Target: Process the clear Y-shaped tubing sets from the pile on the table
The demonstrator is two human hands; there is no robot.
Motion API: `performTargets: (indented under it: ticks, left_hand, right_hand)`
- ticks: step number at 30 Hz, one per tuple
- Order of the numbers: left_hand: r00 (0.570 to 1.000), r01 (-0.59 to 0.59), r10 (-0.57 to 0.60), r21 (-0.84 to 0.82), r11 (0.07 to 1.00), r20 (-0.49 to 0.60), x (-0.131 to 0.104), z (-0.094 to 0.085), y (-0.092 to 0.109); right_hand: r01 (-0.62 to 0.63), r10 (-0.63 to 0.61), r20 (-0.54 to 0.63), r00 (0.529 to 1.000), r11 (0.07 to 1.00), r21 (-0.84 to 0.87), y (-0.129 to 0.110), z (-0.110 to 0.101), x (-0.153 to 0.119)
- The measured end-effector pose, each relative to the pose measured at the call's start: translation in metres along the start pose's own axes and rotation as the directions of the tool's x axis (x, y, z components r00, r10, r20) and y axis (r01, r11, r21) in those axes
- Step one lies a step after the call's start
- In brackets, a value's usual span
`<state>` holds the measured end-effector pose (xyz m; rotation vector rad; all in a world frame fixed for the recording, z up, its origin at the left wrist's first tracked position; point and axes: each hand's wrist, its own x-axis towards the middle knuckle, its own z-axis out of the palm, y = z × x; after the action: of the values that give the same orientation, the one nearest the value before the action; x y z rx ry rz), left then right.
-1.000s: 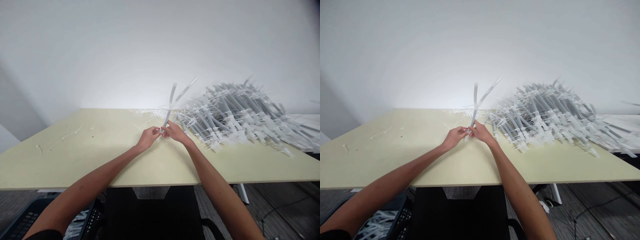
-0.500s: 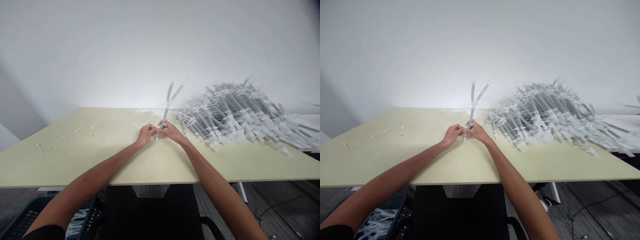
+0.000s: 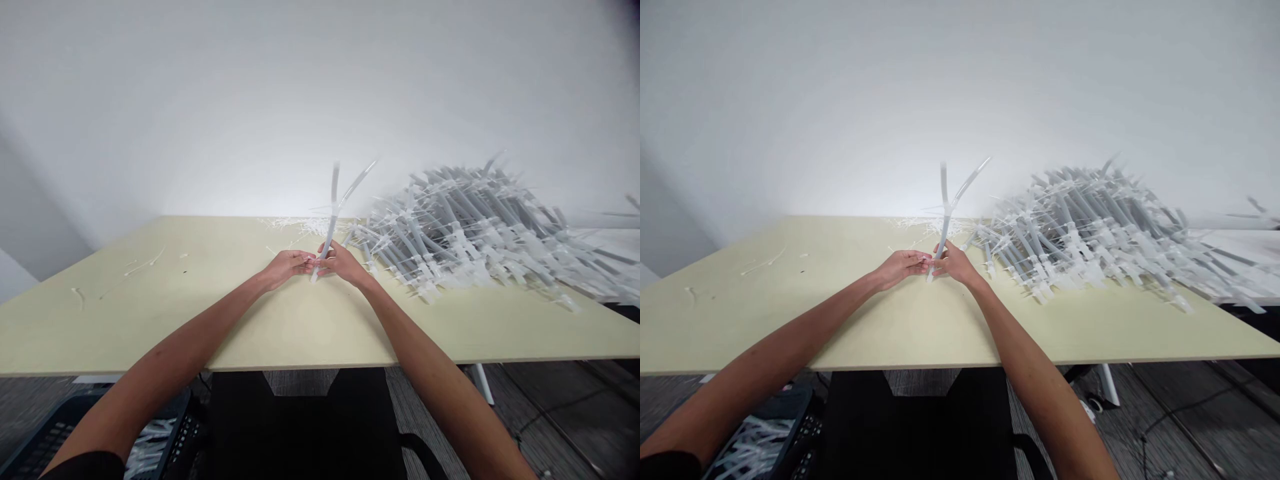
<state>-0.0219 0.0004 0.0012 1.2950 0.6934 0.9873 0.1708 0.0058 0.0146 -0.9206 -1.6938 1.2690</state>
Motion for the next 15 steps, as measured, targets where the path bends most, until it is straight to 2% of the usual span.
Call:
performTargets:
  ticks: [15]
  left_hand:
    - [0.999, 0.002, 0.009, 0.22, 0.975, -0.048, -0.0032, 0.0062, 0.0029]
  right_hand:
    - [0.021, -0.023, -0.047, 0.999, 0.998, -0.062, 0.0063, 0.0015, 0.0052]
